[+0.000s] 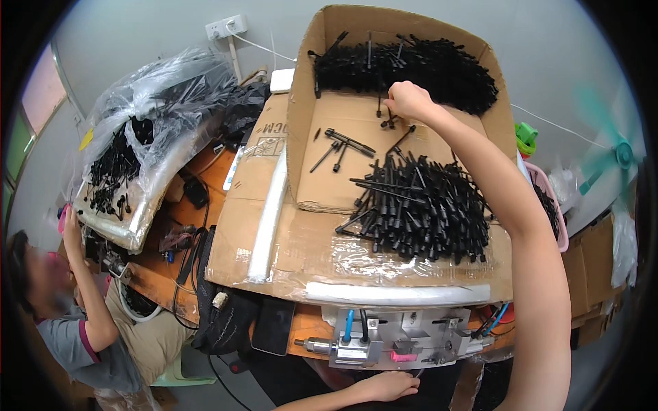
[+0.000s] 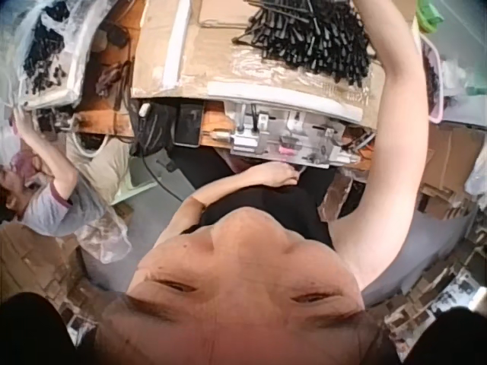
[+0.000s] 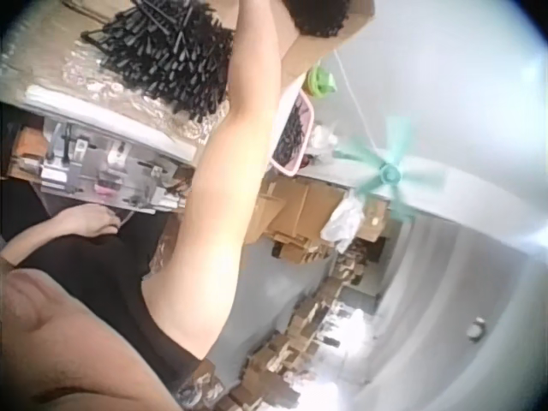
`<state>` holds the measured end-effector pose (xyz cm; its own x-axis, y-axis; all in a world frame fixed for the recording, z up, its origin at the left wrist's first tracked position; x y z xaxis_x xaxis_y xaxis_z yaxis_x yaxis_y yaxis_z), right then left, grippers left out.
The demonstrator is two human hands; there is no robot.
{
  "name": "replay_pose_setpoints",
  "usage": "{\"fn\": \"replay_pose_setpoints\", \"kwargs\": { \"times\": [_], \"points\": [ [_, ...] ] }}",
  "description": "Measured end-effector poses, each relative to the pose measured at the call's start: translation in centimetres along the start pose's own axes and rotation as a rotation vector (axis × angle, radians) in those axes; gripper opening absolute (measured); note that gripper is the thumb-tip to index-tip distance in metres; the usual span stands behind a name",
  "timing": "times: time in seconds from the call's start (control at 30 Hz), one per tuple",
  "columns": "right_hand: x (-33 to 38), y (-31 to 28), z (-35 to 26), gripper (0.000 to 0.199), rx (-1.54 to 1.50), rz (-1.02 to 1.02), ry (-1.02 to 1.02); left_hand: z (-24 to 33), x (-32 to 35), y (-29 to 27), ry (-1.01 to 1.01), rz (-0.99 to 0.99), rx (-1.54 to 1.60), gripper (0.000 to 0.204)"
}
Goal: The person repeatedly picks up black cable ties from a cardboard box and places them into a metal jig on a workbench. They then press a pink lever to process each cable tie before removing it and placing it into a clear bowl below. The person refills the box with more cable ties mid-episode and continues the repetitive cycle.
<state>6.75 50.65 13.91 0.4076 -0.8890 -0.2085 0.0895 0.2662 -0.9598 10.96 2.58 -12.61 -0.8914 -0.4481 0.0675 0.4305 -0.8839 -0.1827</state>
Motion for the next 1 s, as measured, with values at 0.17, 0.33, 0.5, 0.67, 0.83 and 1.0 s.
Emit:
{"fn": "replay_pose_setpoints", "kwargs": {
  "times": [0.17, 0.33, 0.5, 0.67, 0.83, 1.0],
  "points": [
    [-1.9, 1.1, 0.0, 0.040, 0.044, -0.260, 0.076, -1.3, 0.0, 0.4, 0.010, -0.092, 0.066, 0.032],
    [-0.5, 0.9, 1.7, 0.017, -0.132, -0.232, 0.151, -1.0, 0.0, 1.4, 0.037, -0.125, 0.008, 0.036],
    [1.4, -1.9, 2.8, 0.014, -0.568, 0.052, -0.123, -0.7, 0.3, 2.1, 0.093, -0.116, -0.028, 0.040],
    [5.2, -4.0, -5.6, 0.014, -0.375, 0.083, -0.465, -0.3, 0.7, 1.8, 0.033, -0.126, -0.024, 0.039],
    [6.4, -4.0, -3.7, 0.008, -0.693, -0.092, -0.248, 0.5, 1.2, 1.2, 0.018, -0.125, -0.053, 0.041],
    [6.3, -4.0, -2.1, 0.020, -0.964, 0.104, -0.381, 0.8, 1.5, 0.9, 0.023, -0.141, -0.116, 0.041]
  ]
}}
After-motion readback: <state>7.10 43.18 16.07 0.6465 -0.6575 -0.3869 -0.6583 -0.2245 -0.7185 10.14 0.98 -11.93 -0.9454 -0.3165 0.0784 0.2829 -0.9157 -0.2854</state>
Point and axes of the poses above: each hand's wrist, its own x-axis away from the middle knuckle, its own y-axis out of the palm, z = x × y, the point moved 4 cm from there along -x, towards the middle knuckle, and after that the axes turned 8 degrees about x, right-handed, at the moved point
